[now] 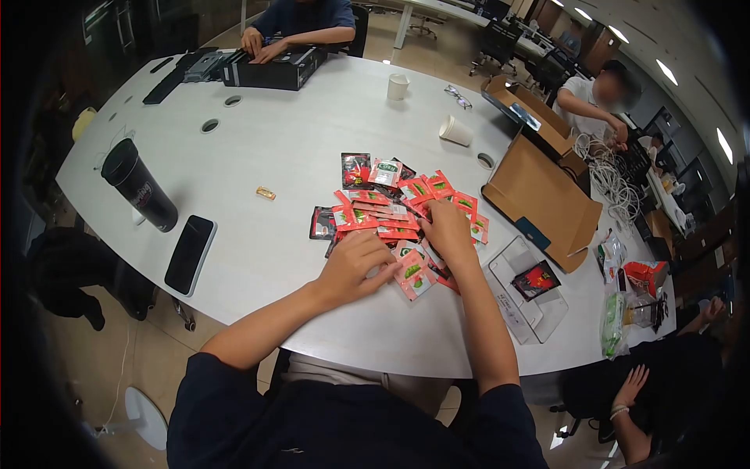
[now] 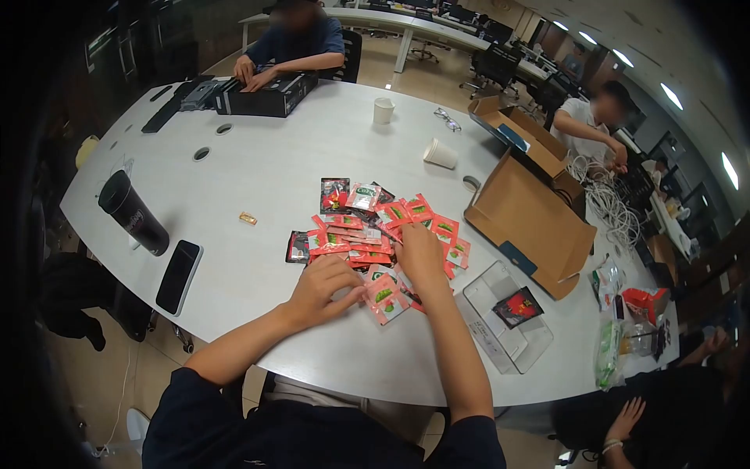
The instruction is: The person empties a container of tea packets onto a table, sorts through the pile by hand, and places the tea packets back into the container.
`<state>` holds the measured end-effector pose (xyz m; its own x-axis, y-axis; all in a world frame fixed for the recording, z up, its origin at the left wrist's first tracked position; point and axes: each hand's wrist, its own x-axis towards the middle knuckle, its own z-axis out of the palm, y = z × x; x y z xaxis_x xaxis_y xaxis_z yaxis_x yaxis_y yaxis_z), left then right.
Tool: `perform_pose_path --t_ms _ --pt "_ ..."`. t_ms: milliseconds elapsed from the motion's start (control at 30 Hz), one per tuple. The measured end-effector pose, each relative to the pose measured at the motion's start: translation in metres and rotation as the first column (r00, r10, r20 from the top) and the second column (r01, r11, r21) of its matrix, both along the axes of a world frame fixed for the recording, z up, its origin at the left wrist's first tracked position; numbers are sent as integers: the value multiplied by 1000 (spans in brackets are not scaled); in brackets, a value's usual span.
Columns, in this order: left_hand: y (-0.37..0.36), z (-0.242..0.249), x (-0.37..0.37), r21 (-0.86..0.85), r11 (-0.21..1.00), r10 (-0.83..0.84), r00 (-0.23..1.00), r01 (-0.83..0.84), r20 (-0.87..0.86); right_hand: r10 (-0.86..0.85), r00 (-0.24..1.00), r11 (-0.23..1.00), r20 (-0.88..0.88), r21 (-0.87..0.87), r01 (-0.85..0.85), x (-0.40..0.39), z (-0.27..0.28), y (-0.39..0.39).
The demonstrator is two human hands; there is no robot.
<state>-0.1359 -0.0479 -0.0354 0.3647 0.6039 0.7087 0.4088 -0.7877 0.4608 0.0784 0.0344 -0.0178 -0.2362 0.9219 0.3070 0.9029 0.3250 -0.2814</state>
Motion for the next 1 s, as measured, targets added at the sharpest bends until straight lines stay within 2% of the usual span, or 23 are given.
perform_pose_path --t_ms 133,233,300,367,400,433,467,500,533,567,633,700,767,800,833,867,900,967,1000 --pt "-2 3 1 -39 999 -24 1000 24 -1 -15 1000 999 13 -48 15 1 13 -4" --pt "-2 5 -1 -74 997 -5 1000 7 21 -36 995 999 -94 16 38 6 28 -10" --pt "1 8 0 -106 994 16 999 -12 30 -39 928 997 -370 54 64 11 38 -14" --pt "3 11 1 -256 966 122 940 -39 319 -15 906 998 -423 44 37 17 40 -16" --pt "4 19 -6 -341 939 159 937 -46 312 28 859 997 -511 -46 -60 22 41 -17" --pt "10 21 -10 -334 941 161 937 -51 310 64 801 979 -596 -119 -167 25 42 -16" --pt "18 22 -13 -321 942 203 926 -96 319 71 796 979 -601 -109 -170 23 50 -22" --pt "22 26 -15 -311 940 242 915 -138 324 47 737 957 -674 -181 -226 18 61 -33" --pt "23 33 -16 -392 917 219 909 -69 354 14 673 927 -740 -243 -287 14 66 -41" --pt "25 37 -18 -389 919 213 916 -69 341 12 662 929 -749 -236 -284 12 60 -45" --pt "29 42 -20 -468 883 123 957 15 262 -4 510 912 -860 -212 -350 10 47 -55" --pt "29 56 -18 -524 848 64 966 80 251 -18 508 924 -861 -209 -321 5 44 -74" --pt "27 74 -18 -577 802 -12 971 153 241 23 388 937 -921 -116 -330 3 29 -86" --pt "27 84 -20 -513 851 -50 989 115 138 51 370 918 -928 -103 -384 7 21 -86" --pt "27 95 -21 -435 896 -80 996 87 35 42 364 930 -931 -97 -355 12 18 -88" --pt "24 107 -19 -310 943 -124 992 119 5 36 254 905 -966 -77 -419 15 18 -89" --pt "18 124 -20 -312 939 -154 988 145 -6 23 140 876 -990 -47 -480 17 19 -91" --pt "4 157 -26 -380 881 -392 883 280 -258 -24 155 903 -988 -88 -420 16 21 -92" --pt "-1 169 -28 -387 873 -413 871 296 -266 -52 135 896 -989 -106 -431 15 21 -93"
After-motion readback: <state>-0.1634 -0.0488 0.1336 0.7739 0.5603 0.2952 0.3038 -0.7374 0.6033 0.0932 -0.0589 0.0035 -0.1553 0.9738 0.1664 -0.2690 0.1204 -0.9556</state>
